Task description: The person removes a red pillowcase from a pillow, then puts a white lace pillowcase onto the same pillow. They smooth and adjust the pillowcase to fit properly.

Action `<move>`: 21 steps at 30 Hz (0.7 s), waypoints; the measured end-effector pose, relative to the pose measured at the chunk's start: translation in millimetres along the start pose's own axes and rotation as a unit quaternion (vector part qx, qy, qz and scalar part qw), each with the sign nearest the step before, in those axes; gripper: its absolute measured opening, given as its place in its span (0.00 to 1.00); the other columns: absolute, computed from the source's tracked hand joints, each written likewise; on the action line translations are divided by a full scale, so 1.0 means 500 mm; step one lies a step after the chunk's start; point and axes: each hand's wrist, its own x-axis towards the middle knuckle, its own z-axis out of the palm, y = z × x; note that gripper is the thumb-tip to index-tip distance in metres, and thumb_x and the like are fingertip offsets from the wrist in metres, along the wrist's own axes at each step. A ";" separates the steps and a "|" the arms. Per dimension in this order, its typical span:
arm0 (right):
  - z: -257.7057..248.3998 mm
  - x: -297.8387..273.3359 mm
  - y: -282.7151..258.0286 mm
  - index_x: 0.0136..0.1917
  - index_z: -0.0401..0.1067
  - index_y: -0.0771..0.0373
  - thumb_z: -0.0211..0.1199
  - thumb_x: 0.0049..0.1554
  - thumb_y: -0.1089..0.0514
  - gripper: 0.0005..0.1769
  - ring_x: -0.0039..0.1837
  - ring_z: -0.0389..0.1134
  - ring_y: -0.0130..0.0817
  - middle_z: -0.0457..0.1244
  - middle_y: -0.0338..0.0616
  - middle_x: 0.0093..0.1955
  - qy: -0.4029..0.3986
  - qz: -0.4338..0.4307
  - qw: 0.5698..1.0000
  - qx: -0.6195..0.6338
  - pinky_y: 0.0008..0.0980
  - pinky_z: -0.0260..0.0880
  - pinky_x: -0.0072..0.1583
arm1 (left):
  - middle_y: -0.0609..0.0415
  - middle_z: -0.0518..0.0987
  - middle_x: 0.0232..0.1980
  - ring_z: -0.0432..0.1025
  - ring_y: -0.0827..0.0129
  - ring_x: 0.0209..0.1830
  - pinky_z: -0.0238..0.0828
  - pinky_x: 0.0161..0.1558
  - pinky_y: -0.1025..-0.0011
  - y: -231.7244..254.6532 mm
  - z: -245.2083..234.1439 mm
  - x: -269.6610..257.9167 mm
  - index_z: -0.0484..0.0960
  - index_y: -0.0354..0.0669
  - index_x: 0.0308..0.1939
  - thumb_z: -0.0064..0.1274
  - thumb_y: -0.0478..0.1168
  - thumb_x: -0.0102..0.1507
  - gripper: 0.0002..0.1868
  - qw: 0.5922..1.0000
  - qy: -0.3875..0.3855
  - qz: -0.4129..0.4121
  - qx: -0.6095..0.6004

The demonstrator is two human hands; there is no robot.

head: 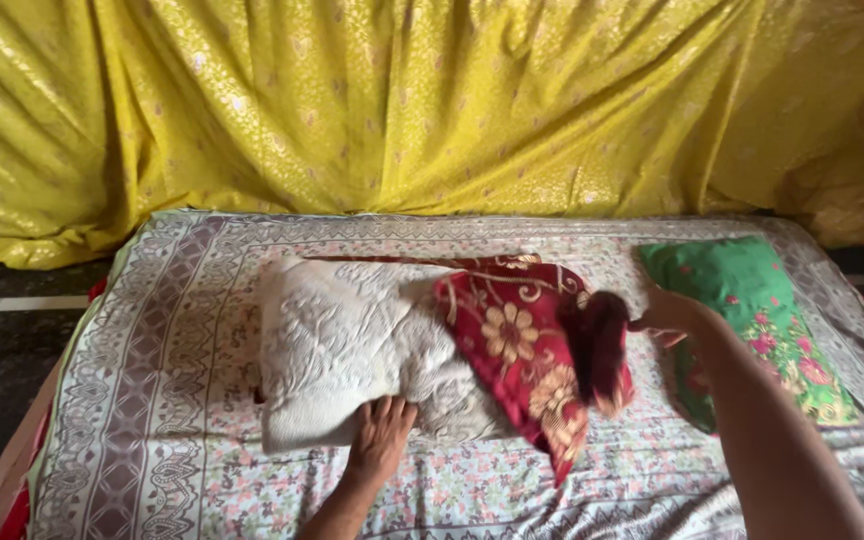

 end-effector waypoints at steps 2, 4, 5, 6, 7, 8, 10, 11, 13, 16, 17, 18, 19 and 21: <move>0.031 0.025 -0.014 0.53 0.73 0.53 0.62 0.59 0.57 0.08 0.63 0.71 0.34 0.71 0.38 0.61 0.131 -0.188 0.951 -0.205 0.48 0.68 0.69 | 0.49 0.71 0.57 0.62 0.58 0.58 0.60 0.57 0.52 0.012 0.004 -0.026 0.73 0.43 0.58 0.63 0.47 0.57 0.28 0.995 -0.095 -0.006 -0.028; 0.067 0.056 -0.050 0.61 0.67 0.53 0.65 0.57 0.52 0.19 0.66 0.68 0.36 0.68 0.40 0.63 0.135 -0.227 0.952 -0.154 0.45 0.66 0.70 | 0.48 0.73 0.56 0.65 0.57 0.57 0.62 0.54 0.51 0.035 0.015 -0.047 0.74 0.42 0.56 0.63 0.50 0.55 0.29 0.996 -0.067 -0.019 -0.061; 0.097 0.065 -0.068 0.65 0.64 0.53 0.66 0.56 0.49 0.25 0.67 0.67 0.36 0.67 0.40 0.65 0.113 -0.247 0.954 -0.127 0.44 0.65 0.70 | 0.49 0.76 0.53 0.68 0.58 0.54 0.66 0.50 0.51 0.043 0.023 -0.059 0.77 0.43 0.53 0.63 0.52 0.52 0.29 0.997 0.008 -0.021 -0.075; 0.126 0.064 -0.081 0.68 0.62 0.53 0.68 0.55 0.46 0.32 0.68 0.66 0.37 0.65 0.41 0.66 0.048 -0.235 0.967 -0.091 0.42 0.64 0.70 | 0.49 0.78 0.50 0.72 0.58 0.52 0.70 0.45 0.51 0.046 0.031 -0.066 0.79 0.44 0.50 0.63 0.53 0.49 0.29 0.992 0.084 -0.023 -0.089; 0.161 0.055 -0.090 0.72 0.59 0.53 0.69 0.54 0.43 0.38 0.69 0.64 0.38 0.64 0.41 0.67 -0.017 -0.220 0.974 -0.049 0.41 0.63 0.71 | 0.51 0.78 0.43 0.72 0.60 0.44 0.71 0.43 0.55 0.044 0.040 -0.064 0.81 0.44 0.47 0.60 0.57 0.55 0.24 0.989 -0.017 -0.058 -0.133; 0.188 0.042 -0.102 0.76 0.56 0.53 0.70 0.53 0.40 0.44 0.71 0.63 0.38 0.63 0.42 0.68 -0.070 -0.206 0.976 -0.012 0.39 0.62 0.71 | 0.52 0.79 0.37 0.72 0.63 0.37 0.72 0.40 0.58 0.044 0.049 -0.056 0.82 0.45 0.44 0.57 0.60 0.62 0.23 0.973 -0.119 -0.091 -0.176; 0.206 0.000 -0.127 0.68 0.67 0.58 0.71 0.51 0.36 0.39 0.65 0.69 0.39 0.69 0.43 0.61 -0.055 -0.156 0.986 0.019 0.39 0.67 0.69 | 0.54 0.77 0.27 0.71 0.66 0.25 0.72 0.32 0.62 0.035 0.064 -0.047 0.83 0.43 0.37 0.53 0.64 0.68 0.27 0.950 -0.212 -0.113 -0.198; 0.204 -0.025 -0.141 0.64 0.72 0.60 0.71 0.50 0.34 0.38 0.62 0.72 0.38 0.72 0.43 0.57 -0.048 -0.131 0.990 0.030 0.39 0.69 0.68 | 0.55 0.76 0.24 0.69 0.67 0.21 0.71 0.26 0.63 0.036 0.071 -0.036 0.83 0.41 0.34 0.53 0.65 0.67 0.29 0.956 -0.206 -0.105 -0.183; 0.193 -0.070 -0.177 0.60 0.77 0.60 0.70 0.49 0.33 0.37 0.55 0.73 0.40 0.74 0.46 0.52 -0.016 -0.109 0.994 -0.001 0.43 0.72 0.62 | 0.55 0.75 0.20 0.68 0.68 0.16 0.71 0.22 0.63 0.025 0.070 -0.021 0.83 0.41 0.31 0.53 0.65 0.66 0.29 0.962 -0.181 -0.093 -0.185; 0.161 -0.077 -0.233 0.57 0.78 0.62 0.71 0.50 0.32 0.35 0.49 0.73 0.39 0.73 0.48 0.48 0.060 -0.098 0.989 0.088 0.44 0.75 0.56 | 0.54 0.76 0.21 0.70 0.67 0.18 0.72 0.28 0.60 -0.006 0.026 0.010 0.85 0.46 0.33 0.53 0.64 0.65 0.25 0.966 -0.115 -0.075 -0.217; 0.147 -0.060 -0.251 0.56 0.78 0.63 0.72 0.50 0.32 0.35 0.47 0.74 0.38 0.72 0.49 0.47 0.090 -0.097 0.981 0.142 0.43 0.76 0.54 | 0.54 0.77 0.23 0.71 0.66 0.21 0.73 0.33 0.59 -0.015 0.001 0.022 0.85 0.48 0.34 0.54 0.65 0.65 0.25 0.972 -0.084 -0.066 -0.211; 0.139 -0.035 -0.269 0.55 0.79 0.62 0.70 0.52 0.31 0.33 0.48 0.72 0.37 0.73 0.48 0.47 0.140 -0.125 0.967 0.170 0.44 0.75 0.52 | 0.53 0.78 0.25 0.72 0.65 0.23 0.75 0.38 0.58 -0.024 -0.028 0.041 0.85 0.49 0.35 0.54 0.66 0.65 0.25 0.976 -0.053 -0.056 -0.205; 0.134 -0.006 -0.286 0.55 0.79 0.60 0.69 0.55 0.31 0.32 0.48 0.71 0.35 0.73 0.47 0.47 0.190 -0.152 0.950 0.197 0.44 0.73 0.51 | 0.53 0.79 0.31 0.73 0.64 0.31 0.74 0.44 0.56 -0.029 -0.058 0.060 0.83 0.49 0.40 0.56 0.66 0.65 0.25 0.980 0.008 -0.032 -0.198; 0.132 0.058 -0.306 0.57 0.79 0.57 0.69 0.57 0.34 0.27 0.48 0.72 0.40 0.71 0.48 0.48 0.265 -0.155 0.944 0.118 0.45 0.73 0.52 | 0.53 0.81 0.44 0.75 0.62 0.45 0.72 0.56 0.51 -0.038 -0.121 0.096 0.79 0.48 0.49 0.58 0.66 0.64 0.27 0.975 0.130 0.019 -0.180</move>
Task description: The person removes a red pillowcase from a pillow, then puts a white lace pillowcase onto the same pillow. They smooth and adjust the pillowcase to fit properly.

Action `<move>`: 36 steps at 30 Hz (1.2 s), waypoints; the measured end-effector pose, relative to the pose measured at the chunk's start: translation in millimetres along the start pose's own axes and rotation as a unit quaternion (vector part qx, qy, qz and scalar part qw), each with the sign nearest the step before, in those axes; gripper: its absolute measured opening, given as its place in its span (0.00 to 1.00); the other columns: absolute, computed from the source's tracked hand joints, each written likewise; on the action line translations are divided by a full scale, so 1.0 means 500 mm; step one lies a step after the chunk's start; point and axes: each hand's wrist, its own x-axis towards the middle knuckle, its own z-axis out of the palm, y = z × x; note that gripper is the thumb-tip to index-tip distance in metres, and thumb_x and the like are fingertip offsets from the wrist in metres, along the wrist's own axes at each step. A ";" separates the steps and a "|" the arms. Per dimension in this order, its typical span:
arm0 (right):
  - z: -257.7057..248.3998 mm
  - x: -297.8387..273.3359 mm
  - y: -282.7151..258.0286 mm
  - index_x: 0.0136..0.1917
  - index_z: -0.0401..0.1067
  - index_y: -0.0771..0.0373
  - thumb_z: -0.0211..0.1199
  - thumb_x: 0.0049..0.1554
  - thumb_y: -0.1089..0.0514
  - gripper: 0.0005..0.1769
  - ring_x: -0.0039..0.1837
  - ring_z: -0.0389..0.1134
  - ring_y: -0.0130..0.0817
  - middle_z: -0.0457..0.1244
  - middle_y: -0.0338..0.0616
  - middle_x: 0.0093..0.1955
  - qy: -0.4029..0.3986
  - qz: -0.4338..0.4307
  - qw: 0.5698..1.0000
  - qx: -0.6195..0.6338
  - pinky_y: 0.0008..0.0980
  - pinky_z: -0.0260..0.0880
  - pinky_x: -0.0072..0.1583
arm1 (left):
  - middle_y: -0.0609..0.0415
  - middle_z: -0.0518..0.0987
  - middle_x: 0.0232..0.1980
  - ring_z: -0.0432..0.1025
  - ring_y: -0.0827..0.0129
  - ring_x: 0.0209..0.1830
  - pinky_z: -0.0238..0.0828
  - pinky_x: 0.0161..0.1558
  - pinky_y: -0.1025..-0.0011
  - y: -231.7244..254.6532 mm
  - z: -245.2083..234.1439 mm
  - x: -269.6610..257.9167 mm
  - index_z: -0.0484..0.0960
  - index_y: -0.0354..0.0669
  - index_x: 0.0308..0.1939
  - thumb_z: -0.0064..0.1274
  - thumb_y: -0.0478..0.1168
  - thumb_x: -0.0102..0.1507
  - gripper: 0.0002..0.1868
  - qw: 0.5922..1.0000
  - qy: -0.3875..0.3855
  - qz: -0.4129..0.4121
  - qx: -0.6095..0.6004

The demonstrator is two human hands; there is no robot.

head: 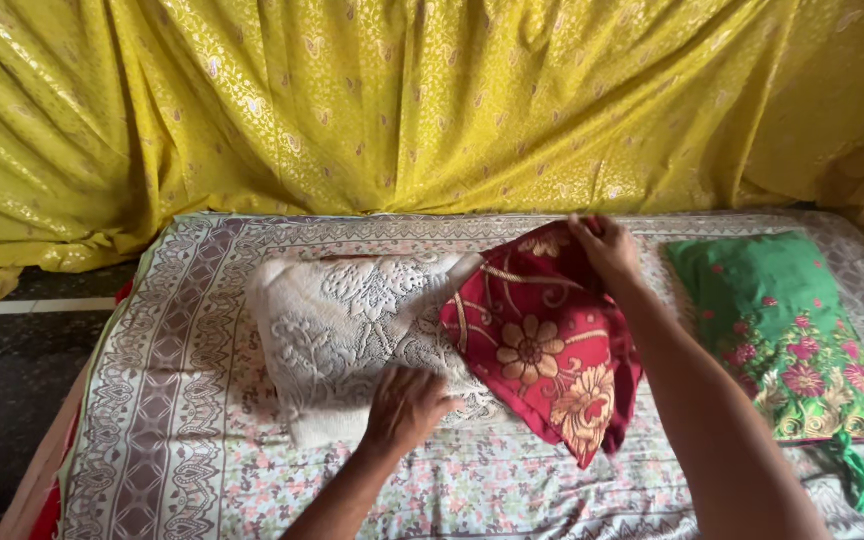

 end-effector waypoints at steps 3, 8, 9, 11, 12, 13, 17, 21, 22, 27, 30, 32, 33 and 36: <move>0.050 0.072 0.049 0.54 0.80 0.57 0.69 0.57 0.46 0.17 0.50 0.73 0.49 0.71 0.51 0.48 0.186 -0.072 0.977 -0.074 0.49 0.73 0.53 | 0.46 0.71 0.65 0.64 0.54 0.67 0.55 0.64 0.33 0.006 -0.070 0.058 0.70 0.49 0.63 0.63 0.71 0.47 0.49 0.996 -0.056 -0.072 0.018; -0.189 0.146 0.179 0.51 0.76 0.54 0.70 0.54 0.53 0.12 0.45 0.74 0.37 0.71 0.44 0.47 0.413 0.134 0.899 0.052 0.40 0.76 0.46 | 0.47 0.57 0.78 0.48 0.47 0.78 0.25 0.66 0.16 -0.053 -0.089 0.094 0.56 0.68 0.76 0.59 0.76 0.43 0.60 0.996 0.020 -0.070 0.053; -0.246 0.122 0.191 0.49 0.75 0.58 0.70 0.64 0.55 0.07 0.45 0.73 0.37 0.72 0.44 0.47 0.450 -0.050 0.891 0.025 0.41 0.74 0.47 | 0.50 0.56 0.79 0.46 0.47 0.80 0.21 0.66 0.16 -0.073 -0.082 0.107 0.54 0.70 0.76 0.58 0.77 0.45 0.59 0.995 0.025 -0.074 0.063; -0.330 0.109 0.152 0.51 0.70 0.64 0.69 0.70 0.57 0.11 0.46 0.69 0.41 0.67 0.46 0.48 0.444 -0.154 0.882 0.038 0.41 0.74 0.49 | 0.52 0.52 0.81 0.44 0.47 0.81 0.22 0.65 0.16 -0.108 -0.061 0.147 0.53 0.71 0.77 0.56 0.77 0.48 0.58 0.992 0.005 -0.086 0.089; -0.362 0.099 0.114 0.52 0.68 0.63 0.67 0.72 0.56 0.12 0.46 0.67 0.39 0.66 0.44 0.47 0.377 -0.166 0.902 0.131 0.40 0.72 0.50 | 0.53 0.50 0.82 0.43 0.48 0.82 0.22 0.65 0.16 -0.120 -0.049 0.172 0.52 0.71 0.78 0.55 0.78 0.49 0.57 0.991 -0.005 -0.089 0.103; -0.375 0.090 0.065 0.53 0.65 0.63 0.65 0.73 0.55 0.13 0.46 0.66 0.37 0.64 0.43 0.46 0.305 -0.175 0.909 0.223 0.39 0.70 0.51 | 0.52 0.49 0.83 0.43 0.47 0.82 0.23 0.67 0.17 -0.124 -0.036 0.197 0.51 0.71 0.79 0.55 0.78 0.50 0.57 0.988 -0.033 -0.105 0.104; -0.360 0.071 -0.175 0.63 0.65 0.61 0.64 0.72 0.53 0.14 0.52 0.65 0.33 0.59 0.43 0.53 0.186 -0.149 0.932 0.273 0.32 0.72 0.53 | 0.47 0.44 0.84 0.39 0.47 0.83 0.24 0.72 0.25 -0.127 -0.026 0.277 0.45 0.69 0.81 0.56 0.75 0.54 0.58 0.975 -0.114 -0.164 0.094; -0.276 0.088 -0.369 0.75 0.59 0.53 0.59 0.66 0.45 0.28 0.59 0.68 0.30 0.64 0.41 0.63 -0.027 -0.022 0.933 0.358 0.33 0.75 0.59 | 0.48 0.39 0.85 0.34 0.52 0.85 0.25 0.74 0.30 -0.110 -0.056 0.298 0.39 0.60 0.82 0.65 0.69 0.52 0.66 0.944 -0.235 -0.228 0.029; -0.252 0.098 -0.396 0.75 0.55 0.51 0.57 0.61 0.44 0.32 0.58 0.70 0.35 0.65 0.44 0.61 -0.111 -0.007 0.917 0.383 0.38 0.77 0.60 | 0.46 0.38 0.85 0.34 0.50 0.84 0.26 0.74 0.30 -0.110 -0.063 0.290 0.39 0.59 0.81 0.66 0.69 0.51 0.66 0.949 -0.227 -0.218 0.036; -0.003 0.076 -0.406 0.77 0.50 0.60 0.59 0.51 0.25 0.55 0.56 0.70 0.55 0.66 0.60 0.63 0.177 -0.381 0.863 -0.281 0.54 0.74 0.53 | 0.44 0.45 0.81 0.41 0.50 0.79 0.34 0.71 0.35 -0.121 -0.041 0.245 0.42 0.56 0.79 0.65 0.66 0.52 0.62 0.975 -0.102 -0.195 0.018; 0.070 -0.051 -0.335 0.82 0.52 0.55 0.58 0.69 0.46 0.34 0.48 0.67 0.42 0.64 0.56 0.55 0.014 -0.288 0.910 -0.299 0.43 0.75 0.42 | 0.43 0.49 0.79 0.45 0.50 0.76 0.39 0.69 0.38 -0.108 0.006 0.204 0.44 0.55 0.78 0.64 0.64 0.53 0.59 0.980 0.044 -0.172 -0.087; 0.100 -0.188 -0.269 0.70 0.66 0.49 0.50 0.75 0.51 0.12 0.47 0.69 0.35 0.63 0.50 0.67 -0.055 -0.265 0.937 -0.219 0.37 0.75 0.42 | 0.42 0.52 0.77 0.48 0.50 0.74 0.43 0.68 0.40 -0.115 0.025 0.162 0.46 0.54 0.77 0.64 0.62 0.54 0.57 0.967 0.116 -0.173 -0.144; 0.098 -0.276 -0.228 0.77 0.55 0.59 0.63 0.60 0.47 0.37 0.58 0.65 0.52 0.59 0.61 0.65 -0.020 -0.318 0.921 -0.226 0.54 0.73 0.56 | 0.42 0.53 0.77 0.50 0.50 0.73 0.44 0.67 0.41 -0.128 0.028 0.152 0.46 0.53 0.77 0.63 0.62 0.54 0.56 0.960 0.145 -0.173 -0.167; 0.134 -0.518 -0.179 0.80 0.42 0.56 0.63 0.45 0.27 0.62 0.77 0.43 0.65 0.42 0.65 0.79 -0.015 -0.459 0.860 -0.222 0.78 0.39 0.69 | 0.41 0.57 0.75 0.54 0.50 0.70 0.50 0.65 0.44 -0.185 0.022 0.155 0.48 0.51 0.75 0.63 0.59 0.54 0.54 0.939 0.210 -0.166 -0.214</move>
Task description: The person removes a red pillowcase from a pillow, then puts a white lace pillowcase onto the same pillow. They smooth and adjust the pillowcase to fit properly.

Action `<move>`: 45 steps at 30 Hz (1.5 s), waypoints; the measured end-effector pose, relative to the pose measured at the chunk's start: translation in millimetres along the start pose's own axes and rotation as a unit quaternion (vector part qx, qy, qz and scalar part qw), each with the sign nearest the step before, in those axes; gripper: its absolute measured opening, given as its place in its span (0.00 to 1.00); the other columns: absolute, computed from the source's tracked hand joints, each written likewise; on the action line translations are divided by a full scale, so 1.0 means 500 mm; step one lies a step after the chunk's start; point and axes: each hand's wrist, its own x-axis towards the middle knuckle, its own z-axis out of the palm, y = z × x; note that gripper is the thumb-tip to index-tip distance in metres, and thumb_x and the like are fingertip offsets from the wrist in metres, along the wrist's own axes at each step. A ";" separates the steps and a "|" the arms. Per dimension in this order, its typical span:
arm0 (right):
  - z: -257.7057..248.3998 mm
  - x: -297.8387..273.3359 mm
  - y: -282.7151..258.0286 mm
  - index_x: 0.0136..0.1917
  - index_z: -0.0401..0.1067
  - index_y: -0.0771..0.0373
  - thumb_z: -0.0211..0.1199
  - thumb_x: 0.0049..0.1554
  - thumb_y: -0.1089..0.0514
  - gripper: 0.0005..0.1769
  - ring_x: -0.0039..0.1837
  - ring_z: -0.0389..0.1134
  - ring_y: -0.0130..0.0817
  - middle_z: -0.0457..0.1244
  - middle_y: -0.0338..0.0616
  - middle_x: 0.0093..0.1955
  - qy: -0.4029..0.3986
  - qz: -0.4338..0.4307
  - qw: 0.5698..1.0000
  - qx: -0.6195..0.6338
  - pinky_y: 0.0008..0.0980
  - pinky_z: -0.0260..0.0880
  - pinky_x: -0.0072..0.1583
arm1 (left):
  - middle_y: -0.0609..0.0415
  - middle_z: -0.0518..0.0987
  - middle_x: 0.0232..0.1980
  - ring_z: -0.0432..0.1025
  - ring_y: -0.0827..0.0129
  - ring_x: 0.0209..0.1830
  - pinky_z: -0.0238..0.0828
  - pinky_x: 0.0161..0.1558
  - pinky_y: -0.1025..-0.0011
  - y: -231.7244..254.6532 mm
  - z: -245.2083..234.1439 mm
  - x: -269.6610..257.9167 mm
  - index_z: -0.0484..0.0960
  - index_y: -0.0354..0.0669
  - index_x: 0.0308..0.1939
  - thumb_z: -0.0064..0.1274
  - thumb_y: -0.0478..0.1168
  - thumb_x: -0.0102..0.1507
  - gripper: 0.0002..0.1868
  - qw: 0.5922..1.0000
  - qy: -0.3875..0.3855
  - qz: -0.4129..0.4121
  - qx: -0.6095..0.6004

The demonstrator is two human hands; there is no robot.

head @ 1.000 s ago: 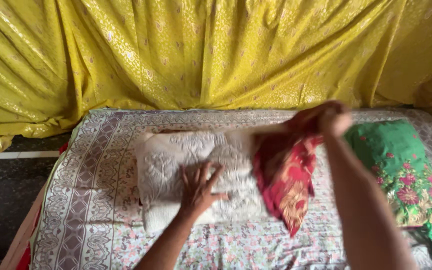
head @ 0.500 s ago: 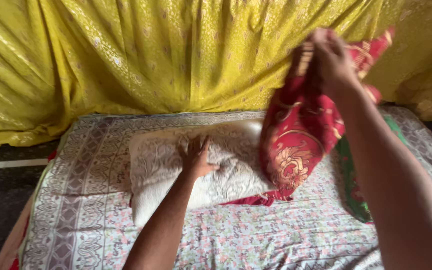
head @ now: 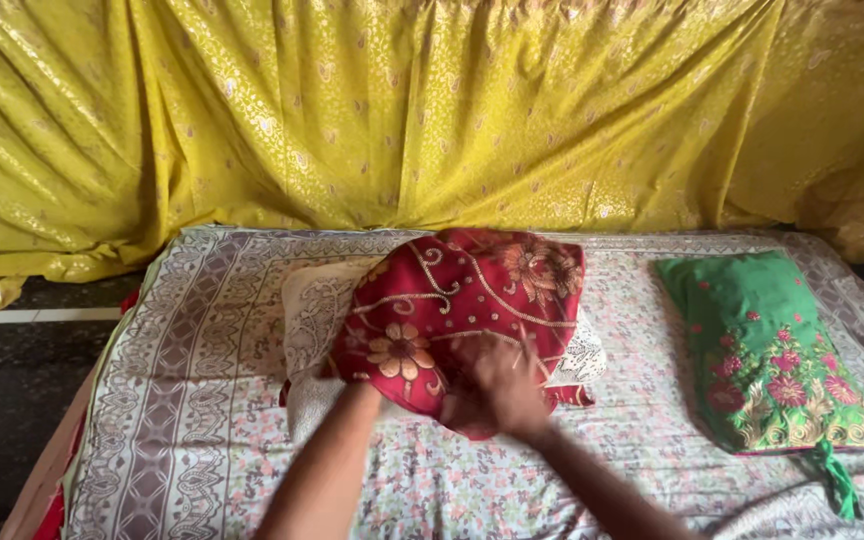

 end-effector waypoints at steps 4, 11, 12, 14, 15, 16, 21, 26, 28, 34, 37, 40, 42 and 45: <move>0.033 -0.049 -0.064 0.82 0.39 0.45 0.67 0.51 0.32 0.56 0.83 0.30 0.62 0.31 0.61 0.84 -0.147 0.095 0.984 -0.046 0.83 0.28 0.69 | 0.39 0.63 0.72 0.60 0.50 0.66 0.56 0.62 0.48 -0.060 -0.030 0.037 0.51 0.49 0.73 0.62 0.57 0.55 0.50 0.999 0.005 0.036 -0.034; 0.031 -0.026 0.090 0.74 0.60 0.45 0.65 0.52 0.43 0.38 0.81 0.45 0.55 0.45 0.52 0.81 -0.251 0.105 0.962 -0.024 0.62 0.51 0.71 | 0.36 0.72 0.67 0.70 0.50 0.58 0.68 0.57 0.56 -0.243 -0.130 0.028 0.55 0.45 0.70 0.60 0.52 0.57 0.44 0.990 -0.064 0.118 0.039; 0.029 -0.010 0.111 0.65 0.67 0.49 0.62 0.56 0.45 0.25 0.77 0.54 0.49 0.54 0.51 0.75 -0.266 0.107 0.958 -0.014 0.52 0.62 0.69 | 0.36 0.74 0.66 0.71 0.50 0.57 0.70 0.57 0.57 -0.249 -0.122 0.019 0.56 0.45 0.70 0.60 0.51 0.57 0.43 0.987 -0.070 0.137 0.048; 0.006 0.011 0.146 0.56 0.75 0.53 0.57 0.61 0.51 0.12 0.65 0.67 0.41 0.66 0.48 0.62 -0.215 0.150 0.962 0.081 0.42 0.74 0.61 | 0.35 0.76 0.65 0.74 0.50 0.55 0.74 0.55 0.59 -0.236 -0.093 0.023 0.57 0.44 0.69 0.59 0.49 0.57 0.41 0.974 -0.104 0.183 0.087; -0.016 0.023 0.162 0.55 0.77 0.53 0.56 0.61 0.54 0.12 0.58 0.71 0.40 0.69 0.48 0.56 -0.146 0.188 0.957 0.164 0.42 0.75 0.55 | 0.36 0.76 0.67 0.75 0.50 0.55 0.75 0.53 0.60 -0.217 -0.076 0.031 0.62 0.49 0.65 0.58 0.45 0.56 0.35 0.964 -0.130 0.203 0.112; -0.041 0.041 0.174 0.54 0.78 0.54 0.54 0.62 0.58 0.12 0.50 0.75 0.39 0.71 0.48 0.49 -0.075 0.223 0.940 0.245 0.43 0.76 0.49 | 0.37 0.77 0.70 0.76 0.51 0.55 0.77 0.50 0.61 -0.187 -0.060 0.037 0.67 0.55 0.60 0.57 0.42 0.55 0.29 0.953 -0.156 0.222 0.138; -0.222 0.204 0.223 0.60 0.75 0.49 0.50 0.67 0.53 0.14 0.41 0.72 0.37 0.68 0.52 0.50 -0.137 0.243 0.950 -0.142 0.31 0.73 0.32 | 0.47 0.83 0.52 0.79 0.54 0.52 0.79 0.48 0.56 0.051 -0.041 0.189 0.74 0.56 0.60 0.43 0.31 0.70 0.18 0.958 -0.237 -0.024 0.158; -0.390 0.351 0.350 0.58 0.72 0.60 0.42 0.72 0.51 0.19 0.35 0.67 0.29 0.66 0.44 0.41 0.003 0.344 0.929 0.137 0.30 0.73 0.33 | 0.46 0.79 0.51 0.78 0.61 0.34 0.78 0.28 0.66 0.332 -0.137 0.475 0.64 0.53 0.69 0.37 0.37 0.72 0.20 0.950 -0.110 -0.212 -0.200; -0.444 0.423 0.401 0.59 0.66 0.63 0.43 0.70 0.58 0.12 0.33 0.66 0.31 0.62 0.46 0.40 0.072 0.371 0.924 0.060 0.30 0.73 0.30 | 0.55 0.75 0.54 0.77 0.69 0.37 0.79 0.27 0.72 0.434 -0.186 0.550 0.66 0.53 0.68 0.39 0.30 0.69 0.24 0.929 -0.069 -0.151 -0.331; -0.660 0.414 0.334 0.60 0.63 0.62 0.66 0.54 0.56 0.23 0.48 0.63 0.48 0.61 0.51 0.48 0.208 0.082 0.973 -0.060 0.48 0.72 0.48 | 0.42 0.77 0.44 0.76 0.46 0.42 0.78 0.43 0.56 0.569 -0.321 0.618 0.61 0.44 0.54 0.61 0.29 0.53 0.31 0.829 0.059 0.556 0.018; -0.721 0.387 0.279 0.69 0.67 0.61 0.73 0.37 0.47 0.48 0.55 0.63 0.49 0.59 0.53 0.51 0.145 -0.101 0.948 -0.265 0.49 0.72 0.56 | 0.41 0.76 0.44 0.78 0.55 0.38 0.81 0.37 0.68 0.584 -0.342 0.622 0.65 0.39 0.60 0.39 0.14 0.64 0.25 0.902 -0.054 0.412 0.116; -0.725 0.362 0.295 0.67 0.73 0.50 0.76 0.49 0.52 0.33 0.59 0.65 0.43 0.61 0.46 0.53 0.106 -0.072 0.921 -0.367 0.44 0.72 0.63 | 0.47 0.79 0.39 0.77 0.57 0.34 0.73 0.28 0.64 0.598 -0.342 0.604 0.76 0.43 0.49 0.47 0.18 0.66 0.16 0.898 -0.011 0.389 0.207; -0.750 0.341 0.351 0.61 0.77 0.49 0.76 0.54 0.57 0.22 0.61 0.68 0.40 0.65 0.43 0.53 0.066 -0.031 0.943 -0.324 0.42 0.73 0.65 | 0.48 0.82 0.42 0.79 0.60 0.39 0.75 0.37 0.65 0.623 -0.334 0.610 0.80 0.43 0.49 0.49 0.23 0.65 0.13 0.896 -0.085 0.424 0.102; -0.812 0.300 0.447 0.58 0.78 0.57 0.75 0.49 0.56 0.22 0.57 0.71 0.41 0.70 0.46 0.52 0.007 0.037 0.988 -0.152 0.43 0.73 0.61 | 0.50 0.82 0.44 0.77 0.64 0.35 0.72 0.32 0.67 0.645 -0.324 0.598 0.81 0.40 0.50 0.49 0.41 0.73 0.09 0.891 -0.337 0.142 -0.269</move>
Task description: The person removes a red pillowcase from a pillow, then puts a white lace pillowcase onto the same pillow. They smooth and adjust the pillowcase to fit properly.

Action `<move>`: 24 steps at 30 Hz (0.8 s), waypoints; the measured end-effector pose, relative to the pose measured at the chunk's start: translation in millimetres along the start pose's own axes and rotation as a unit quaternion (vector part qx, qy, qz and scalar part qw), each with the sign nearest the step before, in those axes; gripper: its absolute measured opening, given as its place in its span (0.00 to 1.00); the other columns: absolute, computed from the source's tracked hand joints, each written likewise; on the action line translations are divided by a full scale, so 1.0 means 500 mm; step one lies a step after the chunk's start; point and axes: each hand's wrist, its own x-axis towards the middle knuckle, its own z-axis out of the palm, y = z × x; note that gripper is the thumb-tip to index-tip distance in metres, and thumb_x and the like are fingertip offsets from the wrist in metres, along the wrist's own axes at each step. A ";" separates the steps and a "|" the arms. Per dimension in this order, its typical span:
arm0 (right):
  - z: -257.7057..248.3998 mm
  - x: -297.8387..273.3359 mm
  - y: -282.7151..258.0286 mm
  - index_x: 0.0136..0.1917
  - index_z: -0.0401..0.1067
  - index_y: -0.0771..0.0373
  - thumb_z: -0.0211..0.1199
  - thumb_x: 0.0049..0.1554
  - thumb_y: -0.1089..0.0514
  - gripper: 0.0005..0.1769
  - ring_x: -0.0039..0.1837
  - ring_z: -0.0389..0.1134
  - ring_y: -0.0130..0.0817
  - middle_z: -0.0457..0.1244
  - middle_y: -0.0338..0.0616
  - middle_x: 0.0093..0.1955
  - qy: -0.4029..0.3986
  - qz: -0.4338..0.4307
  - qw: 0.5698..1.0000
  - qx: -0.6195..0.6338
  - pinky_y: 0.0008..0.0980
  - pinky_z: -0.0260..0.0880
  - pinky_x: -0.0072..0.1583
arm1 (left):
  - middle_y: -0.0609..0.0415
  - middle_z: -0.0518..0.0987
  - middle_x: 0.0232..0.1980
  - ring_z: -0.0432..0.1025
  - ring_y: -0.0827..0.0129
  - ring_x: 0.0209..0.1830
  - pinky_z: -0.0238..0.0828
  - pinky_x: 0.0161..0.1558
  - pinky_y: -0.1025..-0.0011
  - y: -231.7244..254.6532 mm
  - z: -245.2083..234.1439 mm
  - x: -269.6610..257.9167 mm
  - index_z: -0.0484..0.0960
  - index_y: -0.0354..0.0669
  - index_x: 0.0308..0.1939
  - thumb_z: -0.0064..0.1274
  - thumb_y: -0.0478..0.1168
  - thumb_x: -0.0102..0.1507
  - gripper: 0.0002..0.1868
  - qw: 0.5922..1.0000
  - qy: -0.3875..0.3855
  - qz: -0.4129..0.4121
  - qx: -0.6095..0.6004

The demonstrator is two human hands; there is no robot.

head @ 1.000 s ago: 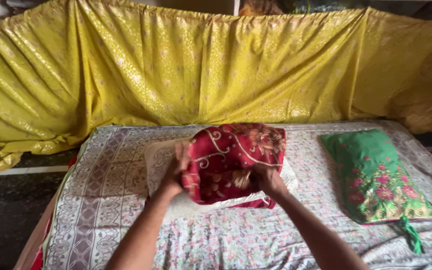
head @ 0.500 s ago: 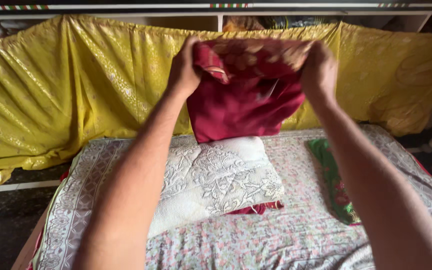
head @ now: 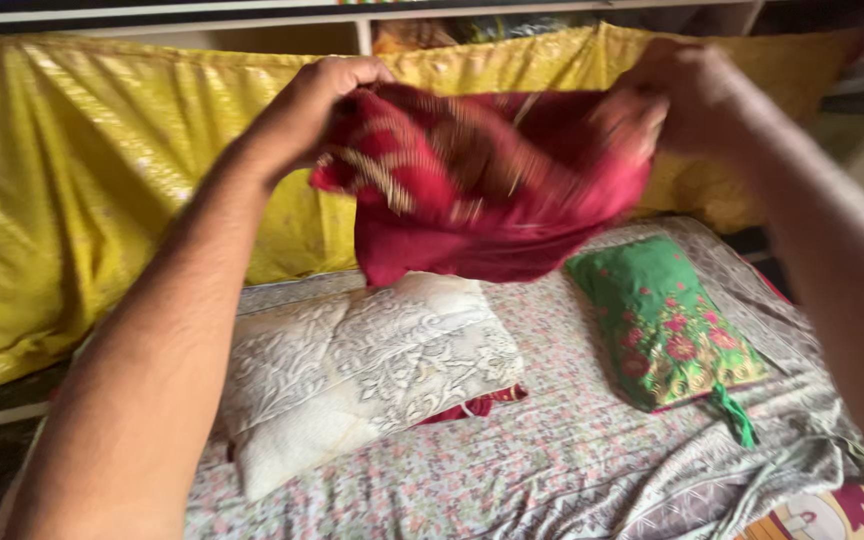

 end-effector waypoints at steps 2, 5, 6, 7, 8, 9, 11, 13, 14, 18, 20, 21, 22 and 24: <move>-0.022 -0.044 0.077 0.61 0.76 0.61 0.78 0.49 0.51 0.28 0.54 0.72 0.40 0.70 0.49 0.54 -0.026 0.104 0.991 0.087 0.45 0.72 0.56 | 0.52 0.82 0.49 0.76 0.68 0.38 0.72 0.35 0.69 0.001 0.035 0.015 0.79 0.42 0.56 0.51 0.48 0.74 0.14 0.978 -0.071 -0.118 -0.154; 0.018 -0.105 0.190 0.46 0.81 0.69 0.78 0.53 0.52 0.17 0.46 0.79 0.44 0.74 0.56 0.45 -0.208 0.356 0.910 0.047 0.48 0.79 0.51 | 0.58 0.81 0.61 0.80 0.71 0.47 0.80 0.47 0.69 -0.059 0.149 0.078 0.76 0.50 0.65 0.55 0.47 0.65 0.24 0.962 -0.178 -0.202 -0.048; 0.060 -0.125 0.222 0.49 0.81 0.64 0.73 0.52 0.50 0.17 0.46 0.79 0.39 0.75 0.49 0.47 -0.249 0.355 0.891 0.136 0.46 0.79 0.51 | 0.61 0.80 0.62 0.81 0.69 0.44 0.82 0.45 0.66 -0.098 0.184 0.104 0.74 0.53 0.66 0.52 0.50 0.64 0.25 0.937 -0.215 -0.272 -0.046; 0.117 -0.149 0.243 0.52 0.82 0.59 0.69 0.51 0.47 0.19 0.46 0.79 0.33 0.75 0.43 0.50 -0.289 0.353 0.861 0.224 0.44 0.79 0.50 | 0.59 0.81 0.60 0.81 0.66 0.45 0.82 0.46 0.66 -0.150 0.228 0.137 0.73 0.54 0.64 0.51 0.49 0.65 0.23 0.923 -0.233 -0.304 -0.045; 0.154 -0.179 0.270 0.55 0.82 0.54 0.64 0.50 0.45 0.22 0.46 0.79 0.27 0.76 0.36 0.52 -0.323 0.348 0.823 0.311 0.42 0.79 0.49 | 0.58 0.83 0.57 0.82 0.63 0.45 0.81 0.46 0.66 -0.213 0.276 0.168 0.73 0.56 0.63 0.50 0.48 0.66 0.20 0.907 -0.252 -0.334 -0.044; 0.195 -0.208 0.287 0.53 0.84 0.60 0.65 0.55 0.44 0.21 0.46 0.77 0.34 0.76 0.45 0.50 -0.352 0.376 0.838 0.182 0.43 0.78 0.51 | 0.55 0.83 0.57 0.81 0.62 0.47 0.80 0.48 0.65 -0.284 0.325 0.200 0.75 0.53 0.61 0.50 0.47 0.67 0.19 0.902 -0.243 -0.353 -0.051; 0.251 -0.283 0.303 0.56 0.83 0.65 0.63 0.62 0.48 0.20 0.49 0.73 0.44 0.74 0.55 0.51 -0.264 0.326 0.907 0.037 0.45 0.75 0.54 | 0.50 0.84 0.55 0.79 0.59 0.49 0.76 0.50 0.64 -0.419 0.437 0.278 0.77 0.48 0.58 0.48 0.45 0.68 0.15 0.939 -0.098 -0.324 -0.057; 0.259 -0.324 0.313 0.63 0.78 0.64 0.56 0.64 0.56 0.19 0.57 0.70 0.50 0.69 0.56 0.57 -0.027 0.158 0.987 0.008 0.45 0.71 0.58 | 0.45 0.84 0.54 0.78 0.56 0.52 0.73 0.52 0.63 -0.508 0.531 0.375 0.80 0.43 0.55 0.46 0.43 0.69 0.14 0.973 0.077 -0.217 -0.007; 0.240 -0.317 0.320 0.61 0.76 0.64 0.57 0.62 0.59 0.16 0.58 0.69 0.50 0.68 0.54 0.57 0.037 0.159 0.986 -0.019 0.44 0.71 0.59 | 0.42 0.84 0.53 0.77 0.55 0.54 0.71 0.53 0.62 -0.528 0.561 0.423 0.81 0.40 0.53 0.46 0.42 0.70 0.14 0.979 0.140 -0.145 0.028; 0.113 -0.354 0.221 0.55 0.72 0.65 0.66 0.49 0.67 0.19 0.61 0.64 0.53 0.63 0.54 0.59 0.219 0.122 0.958 -0.141 0.45 0.68 0.60 | 0.45 0.79 0.58 0.75 0.54 0.60 0.75 0.60 0.64 -0.505 0.595 0.546 0.72 0.45 0.61 0.40 0.38 0.75 0.12 0.942 0.217 0.165 0.194; 0.081 -0.361 0.175 0.56 0.75 0.64 0.72 0.46 0.66 0.22 0.63 0.64 0.53 0.64 0.53 0.60 0.204 0.063 0.959 -0.188 0.46 0.68 0.62 | 0.45 0.78 0.54 0.76 0.55 0.57 0.75 0.59 0.65 -0.497 0.604 0.537 0.73 0.45 0.58 0.43 0.39 0.73 0.11 0.947 0.162 0.227 0.162; 0.075 -0.378 0.167 0.56 0.75 0.62 0.73 0.51 0.68 0.19 0.64 0.64 0.49 0.65 0.49 0.59 0.171 0.071 0.968 -0.170 0.45 0.67 0.65 | 0.45 0.78 0.52 0.76 0.56 0.55 0.76 0.59 0.66 -0.502 0.606 0.531 0.73 0.44 0.56 0.44 0.40 0.72 0.10 0.946 0.135 0.256 0.146; 0.085 -0.399 0.170 0.56 0.76 0.60 0.74 0.55 0.69 0.17 0.65 0.65 0.47 0.65 0.44 0.59 0.137 0.081 0.975 -0.152 0.43 0.67 0.68 | 0.43 0.77 0.55 0.75 0.54 0.55 0.74 0.59 0.65 -0.520 0.619 0.499 0.71 0.41 0.61 0.40 0.39 0.73 0.14 0.942 0.121 0.280 0.141; 0.149 -0.471 0.190 0.56 0.76 0.56 0.71 0.58 0.66 0.13 0.64 0.66 0.44 0.66 0.41 0.57 0.114 0.084 0.985 -0.102 0.44 0.67 0.69 | 0.43 0.76 0.55 0.75 0.53 0.56 0.73 0.63 0.62 -0.564 0.670 0.403 0.70 0.40 0.60 0.35 0.41 0.78 0.12 0.961 0.075 0.255 0.082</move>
